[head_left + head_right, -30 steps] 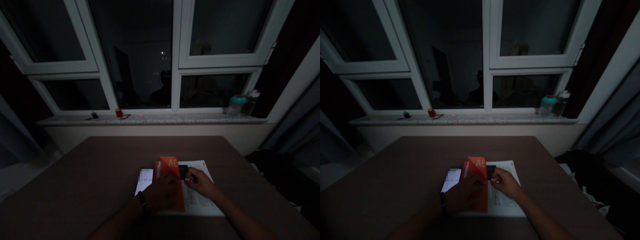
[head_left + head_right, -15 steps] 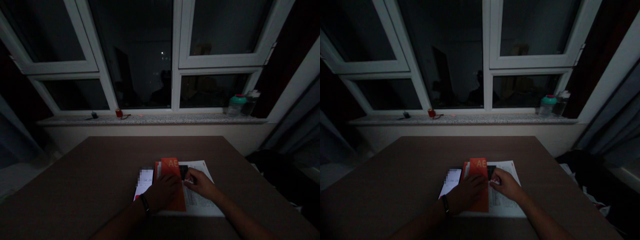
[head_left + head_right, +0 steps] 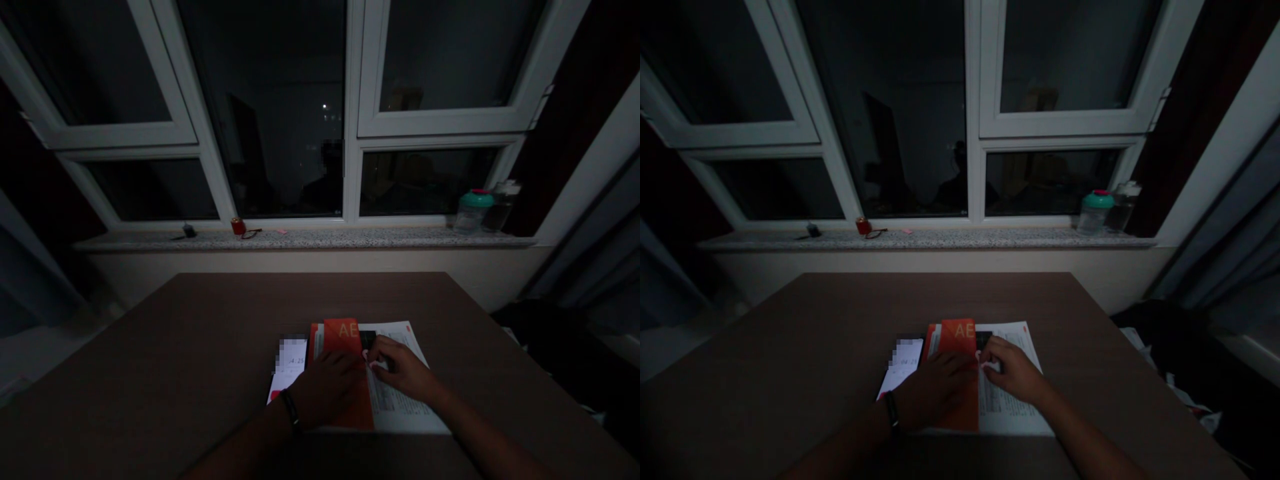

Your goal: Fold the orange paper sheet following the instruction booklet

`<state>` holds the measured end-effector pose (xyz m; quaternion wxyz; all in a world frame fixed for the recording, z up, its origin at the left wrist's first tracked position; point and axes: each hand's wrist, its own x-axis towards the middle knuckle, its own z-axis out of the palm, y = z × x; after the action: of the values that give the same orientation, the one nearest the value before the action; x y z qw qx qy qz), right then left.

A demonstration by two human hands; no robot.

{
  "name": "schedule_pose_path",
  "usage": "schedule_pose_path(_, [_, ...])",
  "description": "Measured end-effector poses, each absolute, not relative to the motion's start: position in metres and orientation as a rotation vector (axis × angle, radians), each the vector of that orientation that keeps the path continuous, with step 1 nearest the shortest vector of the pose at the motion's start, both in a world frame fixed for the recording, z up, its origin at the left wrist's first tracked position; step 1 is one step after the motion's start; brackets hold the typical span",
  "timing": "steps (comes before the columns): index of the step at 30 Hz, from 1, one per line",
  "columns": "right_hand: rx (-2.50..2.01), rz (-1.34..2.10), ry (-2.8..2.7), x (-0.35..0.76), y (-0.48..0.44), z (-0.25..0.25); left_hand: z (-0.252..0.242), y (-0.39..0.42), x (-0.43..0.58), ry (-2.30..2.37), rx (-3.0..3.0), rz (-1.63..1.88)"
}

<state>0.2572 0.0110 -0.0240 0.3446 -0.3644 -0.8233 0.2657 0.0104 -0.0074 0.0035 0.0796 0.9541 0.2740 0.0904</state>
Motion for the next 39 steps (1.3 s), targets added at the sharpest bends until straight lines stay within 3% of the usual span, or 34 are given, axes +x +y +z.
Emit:
schedule_pose_path(22, [-1.108, 0.702, -2.075, 0.258, 0.014, -0.03, 0.001, -0.007, 0.008, 0.918, 2.685, 0.42])
schedule_pose_path(39, [-1.144, 0.822, -1.922, 0.255, 0.015, -0.035, 0.013, -0.012, 0.01, 0.807, 2.806, 0.277])
